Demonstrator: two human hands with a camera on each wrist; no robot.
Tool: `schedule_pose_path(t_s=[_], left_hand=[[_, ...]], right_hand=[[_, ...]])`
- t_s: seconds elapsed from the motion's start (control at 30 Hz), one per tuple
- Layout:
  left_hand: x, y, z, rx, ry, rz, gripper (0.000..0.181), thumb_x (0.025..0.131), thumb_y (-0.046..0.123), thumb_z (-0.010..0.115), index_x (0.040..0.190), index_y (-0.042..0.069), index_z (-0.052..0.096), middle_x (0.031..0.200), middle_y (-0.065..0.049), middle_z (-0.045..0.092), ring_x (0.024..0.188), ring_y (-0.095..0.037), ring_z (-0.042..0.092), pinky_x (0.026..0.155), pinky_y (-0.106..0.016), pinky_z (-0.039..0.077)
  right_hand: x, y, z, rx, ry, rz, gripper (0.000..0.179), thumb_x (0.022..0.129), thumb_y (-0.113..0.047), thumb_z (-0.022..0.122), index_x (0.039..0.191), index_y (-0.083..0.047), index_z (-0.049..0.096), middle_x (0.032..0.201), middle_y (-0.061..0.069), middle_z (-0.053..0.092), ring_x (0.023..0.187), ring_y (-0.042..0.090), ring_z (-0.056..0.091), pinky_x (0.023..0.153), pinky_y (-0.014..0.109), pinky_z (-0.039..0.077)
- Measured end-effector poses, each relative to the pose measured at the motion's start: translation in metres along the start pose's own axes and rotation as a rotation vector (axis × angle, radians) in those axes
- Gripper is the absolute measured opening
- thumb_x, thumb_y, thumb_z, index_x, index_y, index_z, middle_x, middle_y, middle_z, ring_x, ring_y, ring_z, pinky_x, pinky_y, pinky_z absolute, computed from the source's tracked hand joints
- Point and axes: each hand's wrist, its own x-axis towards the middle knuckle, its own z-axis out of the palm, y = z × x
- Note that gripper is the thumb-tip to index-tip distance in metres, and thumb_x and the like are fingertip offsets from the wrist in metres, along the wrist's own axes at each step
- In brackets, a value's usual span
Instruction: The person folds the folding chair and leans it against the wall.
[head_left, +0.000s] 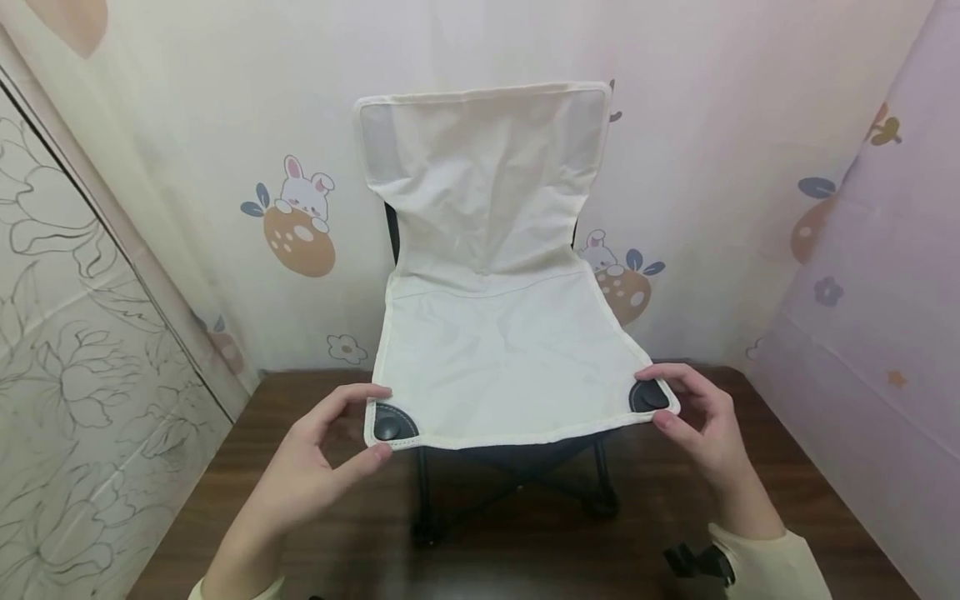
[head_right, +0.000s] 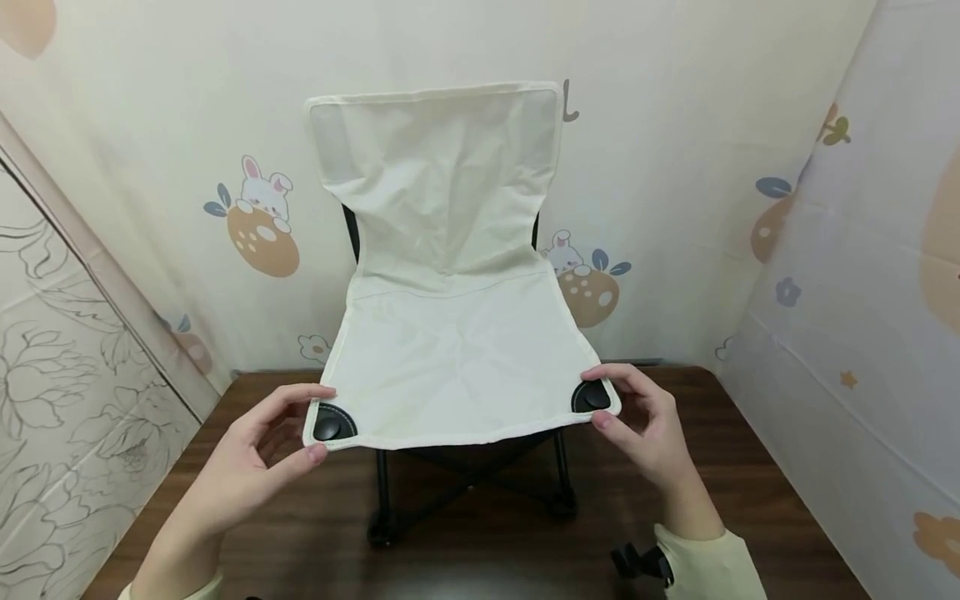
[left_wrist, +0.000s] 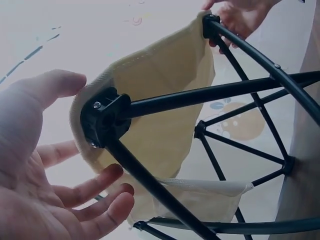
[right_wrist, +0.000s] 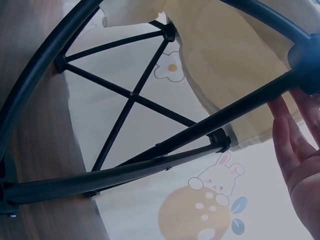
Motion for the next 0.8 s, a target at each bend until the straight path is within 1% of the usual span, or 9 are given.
schedule_pose_path(t_s=[0.07,0.13,0.17,0.3,0.37,0.4,0.47,0.6,0.8], left_hand=[[0.001,-0.002,0.001,-0.006,-0.004,0.007,0.060,0.089,0.004,0.090,0.142,0.021,0.067,0.113,0.000,0.074,0.100,-0.020,0.071,0.090,-0.028,0.059],[0.003,-0.005,0.003,-0.045,-0.007,0.026,0.061,0.086,0.000,0.092,0.140,0.018,0.069,0.116,-0.001,0.074,0.103,-0.019,0.071,0.092,-0.028,0.058],[0.003,-0.008,0.004,-0.073,-0.006,0.052,0.061,0.084,-0.003,0.092,0.138,0.016,0.070,0.116,-0.003,0.075,0.103,-0.018,0.071,0.092,-0.027,0.059],[0.008,-0.021,0.009,-0.217,-0.011,0.244,0.059,0.078,-0.022,0.086,0.130,0.001,0.072,0.115,-0.014,0.074,0.101,-0.021,0.070,0.093,-0.028,0.058],[0.009,-0.026,0.011,-0.253,-0.011,0.330,0.059,0.075,-0.027,0.083,0.127,-0.003,0.073,0.114,-0.017,0.074,0.101,-0.022,0.069,0.093,-0.027,0.058],[0.010,-0.028,0.011,-0.260,-0.011,0.362,0.059,0.074,-0.028,0.083,0.126,-0.004,0.073,0.114,-0.018,0.073,0.102,-0.023,0.069,0.092,-0.028,0.058],[0.010,-0.030,0.012,-0.254,0.001,0.375,0.060,0.072,-0.029,0.083,0.126,-0.003,0.073,0.113,-0.017,0.073,0.102,-0.022,0.068,0.091,-0.027,0.058],[0.011,-0.032,0.013,-0.243,0.016,0.375,0.060,0.073,-0.032,0.080,0.125,-0.004,0.074,0.115,-0.018,0.074,0.105,-0.022,0.069,0.094,-0.027,0.058],[0.012,-0.031,0.012,-0.245,0.032,0.363,0.056,0.075,-0.032,0.078,0.124,-0.006,0.074,0.116,-0.018,0.075,0.106,-0.021,0.070,0.094,-0.026,0.058]], right_hand=[[0.000,-0.001,-0.001,-0.013,0.001,0.013,0.037,0.090,0.015,0.064,0.127,0.017,0.065,0.117,0.012,0.078,0.095,0.018,0.070,0.078,0.019,0.058],[-0.001,-0.001,-0.003,-0.019,-0.002,0.025,0.040,0.088,0.020,0.066,0.128,0.016,0.066,0.119,0.011,0.078,0.097,0.017,0.070,0.080,0.019,0.059],[-0.002,-0.001,-0.004,-0.022,-0.005,0.032,0.042,0.087,0.022,0.067,0.128,0.016,0.066,0.121,0.010,0.078,0.098,0.016,0.070,0.081,0.019,0.059],[-0.004,-0.001,-0.008,-0.028,-0.026,0.057,0.050,0.082,0.027,0.073,0.130,0.015,0.066,0.124,0.009,0.078,0.100,0.016,0.072,0.084,0.020,0.061],[-0.003,-0.002,-0.008,-0.038,-0.034,0.068,0.054,0.080,0.029,0.075,0.131,0.014,0.066,0.125,0.009,0.077,0.100,0.015,0.072,0.084,0.020,0.061],[-0.003,-0.002,-0.008,-0.048,-0.036,0.077,0.055,0.079,0.030,0.075,0.131,0.014,0.067,0.124,0.008,0.078,0.100,0.015,0.072,0.084,0.020,0.061],[-0.002,-0.003,-0.009,-0.061,-0.040,0.095,0.057,0.077,0.032,0.075,0.131,0.013,0.067,0.124,0.006,0.078,0.099,0.014,0.073,0.085,0.021,0.061],[-0.001,-0.004,-0.010,-0.090,-0.046,0.120,0.060,0.075,0.035,0.075,0.130,0.013,0.067,0.124,0.002,0.077,0.100,0.012,0.073,0.088,0.021,0.061],[-0.001,-0.005,-0.009,-0.070,-0.062,0.107,0.060,0.076,0.036,0.072,0.131,0.012,0.067,0.127,0.003,0.076,0.104,0.013,0.072,0.091,0.022,0.061]])
